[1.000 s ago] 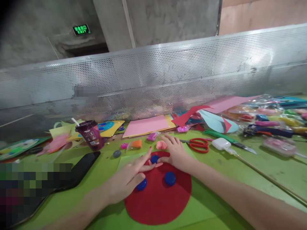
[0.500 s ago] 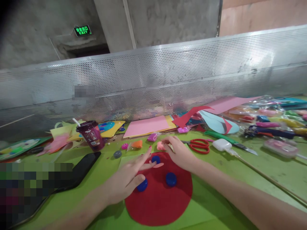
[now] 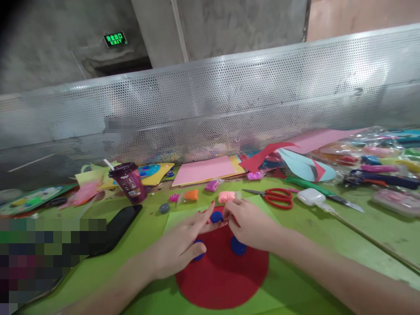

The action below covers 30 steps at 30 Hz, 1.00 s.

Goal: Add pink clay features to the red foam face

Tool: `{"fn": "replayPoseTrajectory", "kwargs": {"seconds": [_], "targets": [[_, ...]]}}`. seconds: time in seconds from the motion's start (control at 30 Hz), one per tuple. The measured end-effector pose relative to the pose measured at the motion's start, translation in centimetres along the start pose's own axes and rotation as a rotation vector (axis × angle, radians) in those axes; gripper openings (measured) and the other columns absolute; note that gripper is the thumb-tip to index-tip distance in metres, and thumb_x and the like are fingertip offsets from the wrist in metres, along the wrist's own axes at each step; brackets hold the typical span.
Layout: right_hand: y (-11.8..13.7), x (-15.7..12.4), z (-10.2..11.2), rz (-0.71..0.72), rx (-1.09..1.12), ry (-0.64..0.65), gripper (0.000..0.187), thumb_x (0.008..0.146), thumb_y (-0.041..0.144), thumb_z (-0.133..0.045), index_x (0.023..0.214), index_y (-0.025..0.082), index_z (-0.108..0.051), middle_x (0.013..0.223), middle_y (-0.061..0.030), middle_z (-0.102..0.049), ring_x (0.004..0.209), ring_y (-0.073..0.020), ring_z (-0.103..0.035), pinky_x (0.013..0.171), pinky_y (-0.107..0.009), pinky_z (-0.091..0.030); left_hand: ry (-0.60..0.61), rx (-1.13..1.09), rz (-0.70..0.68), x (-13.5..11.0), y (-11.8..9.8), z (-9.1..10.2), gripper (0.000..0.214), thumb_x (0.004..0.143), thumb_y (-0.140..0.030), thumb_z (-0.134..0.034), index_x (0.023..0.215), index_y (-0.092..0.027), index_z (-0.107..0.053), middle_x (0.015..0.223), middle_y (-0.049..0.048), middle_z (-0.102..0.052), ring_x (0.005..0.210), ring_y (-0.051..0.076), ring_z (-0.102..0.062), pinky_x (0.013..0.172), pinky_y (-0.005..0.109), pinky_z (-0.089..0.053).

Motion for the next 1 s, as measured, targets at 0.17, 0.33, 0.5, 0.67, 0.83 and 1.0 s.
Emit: {"fn": "replayPoseTrajectory", "kwargs": {"seconds": [0.17,0.33,0.5,0.67,0.83,1.0], "targets": [[0.3,0.2,0.1,0.049,-0.079,0.054,0.013,0.077,0.008,-0.044,0.080,0.017,-0.054,0.082,-0.0070,-0.057,0.076,-0.0202,-0.053,0.068,-0.033,-0.044,0.002,0.024,0.012,-0.1,-0.1,-0.1,0.075,0.085,-0.060,-0.025,0.143,-0.021,0.002,0.141,0.0108,-0.037,0.131,0.024,-0.028,0.105,0.042,-0.027],[-0.3,0.2,0.8,-0.027,-0.008,0.015,0.016,0.076,0.007,-0.044,0.081,0.017,-0.055,0.081,-0.0058,-0.060,0.077,-0.0197,-0.056,0.068,-0.031,-0.044,0.004,0.012,-0.021,0.0,-0.6,0.2,0.073,0.086,-0.059,-0.026,0.142,-0.025,0.007,0.138,0.0055,-0.043,0.130,0.022,-0.029,0.105,0.042,-0.027],[0.1,0.0,1.8,-0.002,0.002,0.057,0.015,0.076,0.009,-0.045,0.080,0.018,-0.057,0.081,-0.0049,-0.061,0.074,-0.0187,-0.056,0.065,-0.030,-0.044,0.015,-0.008,-0.015,0.1,-0.6,0.2,0.072,0.086,-0.059,-0.025,0.142,-0.026,0.006,0.137,0.0042,-0.044,0.129,0.021,-0.030,0.104,0.041,-0.029],[1.0,-0.2,1.8,0.025,-0.082,0.157,0.015,0.075,0.009,-0.046,0.082,0.017,-0.057,0.085,-0.0074,-0.059,0.081,-0.0202,-0.056,0.071,-0.031,-0.044,0.037,-0.014,0.018,0.0,-0.4,-0.1,0.074,0.086,-0.059,-0.026,0.142,-0.024,0.007,0.133,0.0057,-0.049,0.129,0.022,-0.030,0.103,0.042,-0.029],[1.2,-0.4,1.9,0.019,-0.151,0.162,0.013,0.078,0.011,-0.046,0.082,0.017,-0.057,0.082,-0.0071,-0.058,0.077,-0.0207,-0.055,0.068,-0.031,-0.042,0.035,-0.006,0.006,-0.1,-0.5,-0.1,0.074,0.086,-0.059,-0.026,0.142,-0.024,0.007,0.134,0.0048,-0.048,0.130,0.022,-0.028,0.104,0.042,-0.028],[1.2,-0.4,1.8,0.007,-0.147,0.187,0.016,0.077,0.010,-0.045,0.086,0.016,-0.057,0.085,-0.0081,-0.059,0.081,-0.0216,-0.056,0.071,-0.032,-0.043,0.032,-0.003,-0.001,0.0,-0.4,0.0,0.075,0.086,-0.060,-0.026,0.143,-0.023,0.006,0.134,0.0059,-0.048,0.129,0.022,-0.030,0.104,0.041,-0.028]]}}
Point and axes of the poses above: each hand's wrist, its own x-axis towards the middle knuckle, its own z-axis out of the back of the hand, y = z × x, the point moved 2 cm from there along x, towards the middle knuckle
